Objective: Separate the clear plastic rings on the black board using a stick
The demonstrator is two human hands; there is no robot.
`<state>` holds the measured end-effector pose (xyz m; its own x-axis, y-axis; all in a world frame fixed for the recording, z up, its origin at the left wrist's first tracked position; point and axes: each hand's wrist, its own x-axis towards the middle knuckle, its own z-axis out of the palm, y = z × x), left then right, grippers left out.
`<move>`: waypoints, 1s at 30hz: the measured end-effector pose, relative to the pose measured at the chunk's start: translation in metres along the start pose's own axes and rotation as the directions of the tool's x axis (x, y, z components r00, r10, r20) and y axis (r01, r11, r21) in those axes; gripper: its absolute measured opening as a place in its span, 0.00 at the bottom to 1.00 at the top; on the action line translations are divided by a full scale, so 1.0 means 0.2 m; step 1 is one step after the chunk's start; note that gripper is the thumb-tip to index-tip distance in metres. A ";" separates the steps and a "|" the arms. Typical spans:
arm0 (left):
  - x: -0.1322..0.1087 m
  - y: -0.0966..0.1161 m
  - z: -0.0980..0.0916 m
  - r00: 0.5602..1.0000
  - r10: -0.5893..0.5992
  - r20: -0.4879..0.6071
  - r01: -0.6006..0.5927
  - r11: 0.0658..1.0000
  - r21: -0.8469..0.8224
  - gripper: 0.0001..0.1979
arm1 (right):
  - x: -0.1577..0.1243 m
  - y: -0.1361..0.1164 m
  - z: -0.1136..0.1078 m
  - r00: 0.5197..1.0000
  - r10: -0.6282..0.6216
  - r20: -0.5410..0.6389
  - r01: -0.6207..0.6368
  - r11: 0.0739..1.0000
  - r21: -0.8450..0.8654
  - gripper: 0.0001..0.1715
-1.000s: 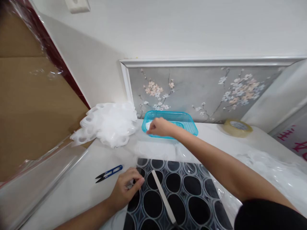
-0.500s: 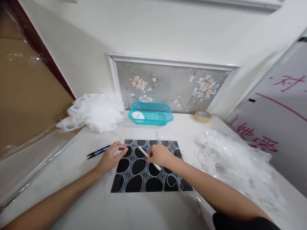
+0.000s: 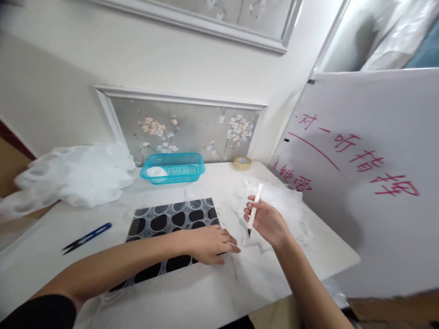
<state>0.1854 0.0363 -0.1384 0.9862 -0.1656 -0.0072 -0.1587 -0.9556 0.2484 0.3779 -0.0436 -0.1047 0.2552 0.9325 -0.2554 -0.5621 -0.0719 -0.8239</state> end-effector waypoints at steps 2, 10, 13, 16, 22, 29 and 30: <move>0.17 0.00 0.03 0.994 -0.004 0.113 -0.003 0.998 0.062 0.19 | -0.04 -0.03 -0.10 0.999 -0.031 -0.041 0.034 0.996 0.081 0.12; 0.05 -0.06 -0.13 0.956 -0.193 0.219 0.190 0.981 0.034 0.06 | -0.21 0.13 -0.17 0.988 0.071 -0.134 -0.094 0.981 -0.171 0.13; -0.08 -0.05 -0.26 0.933 -0.239 0.268 0.240 0.970 0.029 0.23 | -0.21 0.20 -0.08 0.995 0.096 -0.034 -0.101 0.975 -0.197 0.14; -0.16 -0.06 -0.36 0.895 -0.279 0.347 0.260 0.960 0.101 0.19 | -0.18 0.28 0.03 0.995 0.096 0.026 -0.088 0.975 -0.205 0.16; -0.21 -0.02 -0.33 0.949 -0.185 0.255 0.167 0.982 0.091 0.34 | -0.20 0.43 0.14 0.990 0.143 0.020 -0.139 0.982 -0.127 0.20; -0.16 0.00 -0.19 0.989 -0.120 0.084 0.123 0.991 -0.042 0.06 | -0.32 0.46 0.04 0.975 0.220 -0.042 -0.222 0.973 -0.057 0.21; -0.14 -0.01 -0.23 0.983 -0.181 0.030 0.184 0.976 -0.113 0.07 | -0.33 0.46 0.05 0.978 0.205 -0.038 -0.208 0.972 -0.109 0.22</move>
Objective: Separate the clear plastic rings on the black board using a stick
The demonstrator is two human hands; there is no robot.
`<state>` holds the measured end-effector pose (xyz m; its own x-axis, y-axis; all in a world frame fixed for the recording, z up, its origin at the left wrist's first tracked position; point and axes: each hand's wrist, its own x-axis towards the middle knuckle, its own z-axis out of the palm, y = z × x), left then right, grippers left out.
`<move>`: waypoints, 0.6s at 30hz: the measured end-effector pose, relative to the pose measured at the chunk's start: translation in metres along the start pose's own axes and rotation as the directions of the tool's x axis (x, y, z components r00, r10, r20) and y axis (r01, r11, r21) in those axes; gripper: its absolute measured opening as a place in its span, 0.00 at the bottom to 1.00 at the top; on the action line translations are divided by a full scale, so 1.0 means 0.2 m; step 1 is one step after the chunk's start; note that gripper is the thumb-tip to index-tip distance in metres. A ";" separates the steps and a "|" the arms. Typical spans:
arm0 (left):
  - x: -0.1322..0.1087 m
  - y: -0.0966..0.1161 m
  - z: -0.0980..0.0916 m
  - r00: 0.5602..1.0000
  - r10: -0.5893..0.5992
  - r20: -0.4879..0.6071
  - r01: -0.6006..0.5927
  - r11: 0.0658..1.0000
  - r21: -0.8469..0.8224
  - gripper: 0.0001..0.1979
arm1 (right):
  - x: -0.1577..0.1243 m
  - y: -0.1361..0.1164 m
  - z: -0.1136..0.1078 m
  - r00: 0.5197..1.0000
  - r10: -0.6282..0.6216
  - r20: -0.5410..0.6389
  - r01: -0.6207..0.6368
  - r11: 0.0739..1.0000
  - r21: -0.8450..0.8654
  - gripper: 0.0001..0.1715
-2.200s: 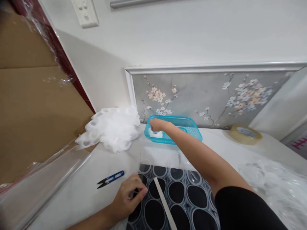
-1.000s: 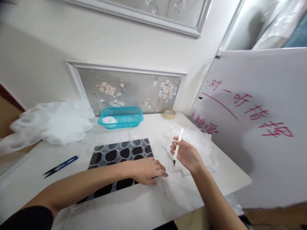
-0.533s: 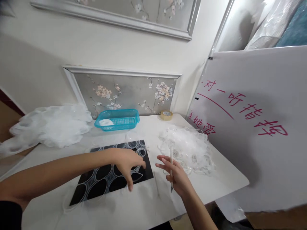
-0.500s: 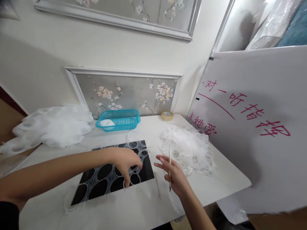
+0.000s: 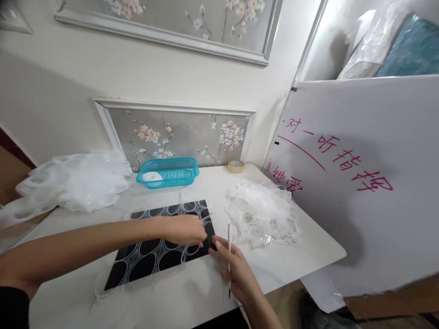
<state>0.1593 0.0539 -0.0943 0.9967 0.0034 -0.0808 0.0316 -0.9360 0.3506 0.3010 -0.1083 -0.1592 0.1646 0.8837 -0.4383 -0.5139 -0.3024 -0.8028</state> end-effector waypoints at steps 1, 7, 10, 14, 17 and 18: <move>0.02 0.00 -0.06 0.995 -0.074 -0.067 0.068 0.994 -0.085 0.08 | -0.01 0.00 0.02 1.000 -0.025 0.003 0.025 0.998 -0.058 0.24; 0.10 0.00 -0.56 0.843 -0.354 -0.406 0.278 0.932 -0.234 0.14 | 0.10 -0.04 0.33 0.866 -0.499 0.026 0.500 0.863 -0.068 0.28; 0.12 -0.01 -0.81 0.694 -0.490 -0.528 0.371 0.871 -0.321 0.13 | 0.19 -0.11 0.49 0.727 -0.686 0.013 0.686 0.727 0.012 0.24; 0.10 0.01 -1.08 0.505 -0.624 -0.596 0.446 0.780 -0.439 0.10 | 0.28 -0.20 0.61 0.659 -0.742 0.123 0.750 0.639 -0.169 0.37; 0.06 0.06 -1.21 0.403 -0.688 -0.604 0.431 0.725 -0.538 0.11 | 0.36 -0.26 0.59 0.641 -0.760 0.105 0.722 0.550 -0.420 0.46; 0.04 0.08 -1.25 0.372 -0.706 -0.603 0.407 0.708 -0.578 0.12 | 0.39 -0.29 0.57 0.650 -0.754 0.099 0.694 0.535 -0.481 0.49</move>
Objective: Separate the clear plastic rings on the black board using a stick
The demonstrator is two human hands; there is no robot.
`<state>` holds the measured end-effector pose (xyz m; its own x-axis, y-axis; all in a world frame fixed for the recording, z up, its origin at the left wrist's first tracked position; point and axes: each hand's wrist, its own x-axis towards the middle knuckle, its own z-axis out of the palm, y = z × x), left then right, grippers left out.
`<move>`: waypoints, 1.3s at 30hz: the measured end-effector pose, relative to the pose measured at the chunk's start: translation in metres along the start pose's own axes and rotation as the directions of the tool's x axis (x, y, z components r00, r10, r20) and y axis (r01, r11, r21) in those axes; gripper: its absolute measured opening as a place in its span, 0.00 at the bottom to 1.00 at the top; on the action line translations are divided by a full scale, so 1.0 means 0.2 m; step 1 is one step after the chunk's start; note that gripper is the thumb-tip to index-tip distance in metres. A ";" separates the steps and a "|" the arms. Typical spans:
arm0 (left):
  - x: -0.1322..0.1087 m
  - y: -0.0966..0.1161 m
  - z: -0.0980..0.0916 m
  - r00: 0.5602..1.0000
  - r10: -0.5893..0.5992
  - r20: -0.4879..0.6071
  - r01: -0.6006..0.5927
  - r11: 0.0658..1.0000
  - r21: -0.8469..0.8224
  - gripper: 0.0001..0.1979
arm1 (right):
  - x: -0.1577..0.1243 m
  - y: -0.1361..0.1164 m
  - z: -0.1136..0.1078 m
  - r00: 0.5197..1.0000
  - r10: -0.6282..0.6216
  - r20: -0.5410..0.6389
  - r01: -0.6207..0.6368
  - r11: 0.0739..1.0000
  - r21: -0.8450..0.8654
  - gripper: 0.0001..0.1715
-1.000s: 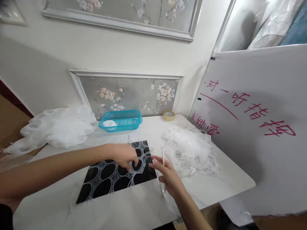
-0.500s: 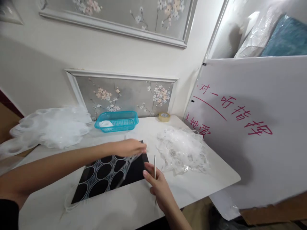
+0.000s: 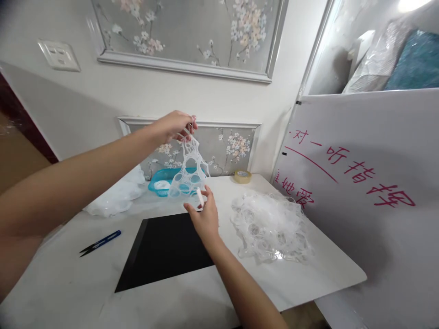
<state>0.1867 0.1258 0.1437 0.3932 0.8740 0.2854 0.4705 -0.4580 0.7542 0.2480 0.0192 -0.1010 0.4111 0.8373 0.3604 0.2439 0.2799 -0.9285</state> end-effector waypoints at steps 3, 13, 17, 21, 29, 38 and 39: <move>-0.02 0.06 -0.11 0.997 -0.060 -0.039 0.054 0.990 -0.128 0.14 | 0.15 0.04 -0.09 0.999 0.029 -0.031 -0.033 0.991 -0.133 0.56; -0.15 0.09 -0.37 0.992 -0.128 -0.022 0.113 0.938 -0.326 0.12 | 0.11 -0.11 -0.18 0.936 -0.323 0.143 0.322 0.946 0.029 0.30; -0.29 0.07 -0.41 0.995 -0.099 -0.025 0.084 0.932 -0.351 0.07 | -0.08 -0.11 -0.14 0.941 -0.227 0.251 0.256 0.963 -0.087 0.17; -0.47 0.05 -0.58 0.990 -0.129 -0.057 0.113 0.966 -0.233 0.11 | -0.05 -0.11 -0.26 0.931 -0.120 0.345 0.160 0.983 -0.088 0.22; -0.83 -0.16 -0.79 0.985 -0.168 0.043 0.102 0.763 0.639 0.39 | 0.08 -0.41 -0.63 0.993 0.029 0.112 -0.028 1.000 -0.014 0.22; -1.16 -0.12 -0.69 0.896 -0.428 0.120 0.242 0.696 0.675 0.10 | -0.03 -0.70 -0.87 0.989 0.039 0.144 -0.034 0.999 -0.037 0.24; -1.16 -0.12 -0.71 0.891 -0.436 0.129 0.258 0.718 0.647 0.13 | -0.04 -0.72 -0.90 0.988 0.059 0.144 -0.053 0.997 -0.048 0.25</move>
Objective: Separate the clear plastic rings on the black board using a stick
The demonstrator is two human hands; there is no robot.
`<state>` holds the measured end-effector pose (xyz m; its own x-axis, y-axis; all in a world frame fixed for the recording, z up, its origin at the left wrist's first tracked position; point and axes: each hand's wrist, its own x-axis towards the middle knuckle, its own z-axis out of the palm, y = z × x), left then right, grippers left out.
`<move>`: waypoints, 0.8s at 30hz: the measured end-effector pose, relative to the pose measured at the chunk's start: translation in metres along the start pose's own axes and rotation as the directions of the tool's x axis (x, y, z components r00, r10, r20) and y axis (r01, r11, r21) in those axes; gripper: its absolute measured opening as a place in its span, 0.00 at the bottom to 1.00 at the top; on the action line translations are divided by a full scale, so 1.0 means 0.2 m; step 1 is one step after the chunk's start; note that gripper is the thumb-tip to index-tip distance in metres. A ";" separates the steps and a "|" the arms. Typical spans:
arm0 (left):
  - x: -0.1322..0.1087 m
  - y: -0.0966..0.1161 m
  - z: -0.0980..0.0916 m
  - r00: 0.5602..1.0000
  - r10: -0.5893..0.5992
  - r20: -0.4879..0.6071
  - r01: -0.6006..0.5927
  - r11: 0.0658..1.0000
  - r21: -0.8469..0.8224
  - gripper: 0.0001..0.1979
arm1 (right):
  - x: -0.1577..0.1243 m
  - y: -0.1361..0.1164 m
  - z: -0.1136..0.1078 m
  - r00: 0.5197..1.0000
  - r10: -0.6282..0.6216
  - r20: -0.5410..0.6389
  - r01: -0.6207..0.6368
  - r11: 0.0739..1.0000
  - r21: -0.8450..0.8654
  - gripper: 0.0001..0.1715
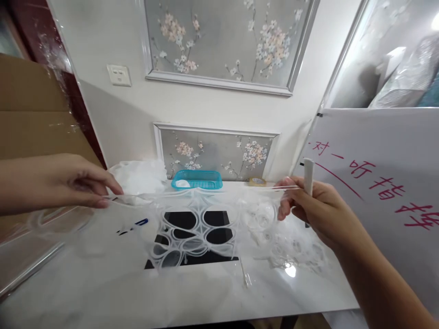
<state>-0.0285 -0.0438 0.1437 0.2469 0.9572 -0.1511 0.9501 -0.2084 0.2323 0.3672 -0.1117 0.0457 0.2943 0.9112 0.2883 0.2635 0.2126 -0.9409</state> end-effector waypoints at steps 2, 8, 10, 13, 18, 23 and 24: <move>0.00 -0.02 -0.03 1.000 0.008 -0.012 -0.008 0.999 -0.047 0.17 | -0.02 -0.01 -0.03 0.998 0.060 -0.017 -0.061 0.998 -0.026 0.28; 0.26 -0.07 0.05 0.976 0.217 -0.014 -0.217 0.967 -0.133 0.21 | 0.13 0.07 0.05 0.953 0.304 -0.005 -0.302 0.944 -0.133 0.19; 0.42 -0.09 0.14 0.969 0.249 0.009 -0.242 0.950 -0.196 0.20 | 0.24 0.15 0.12 0.931 0.364 0.038 -0.353 0.920 -0.171 0.16; 0.70 -0.15 0.29 0.968 0.249 0.018 -0.227 0.909 -0.350 0.20 | 0.43 0.32 0.25 0.893 0.445 0.061 -0.422 0.879 -0.223 0.13; 1.14 -0.23 0.56 0.982 0.189 -0.025 -0.180 0.881 -0.437 0.16 | 0.72 0.67 0.51 0.844 0.531 0.079 -0.501 0.832 -0.237 0.10; 1.37 -0.30 0.84 0.987 0.146 -0.069 -0.161 0.834 -0.528 0.08 | 0.84 0.97 0.66 0.804 0.589 0.080 -0.554 0.792 -0.258 0.16; 1.39 -0.32 0.89 0.987 0.137 -0.081 -0.159 0.821 -0.548 0.09 | 0.85 1.00 0.67 0.803 0.590 0.084 -0.555 0.792 -0.253 0.17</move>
<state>0.0141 0.2000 -0.0837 0.3584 0.9327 -0.0396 0.6366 -0.2131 0.7411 0.3466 0.1337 -0.1179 0.3145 0.8869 -0.3385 0.2779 -0.4270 -0.8605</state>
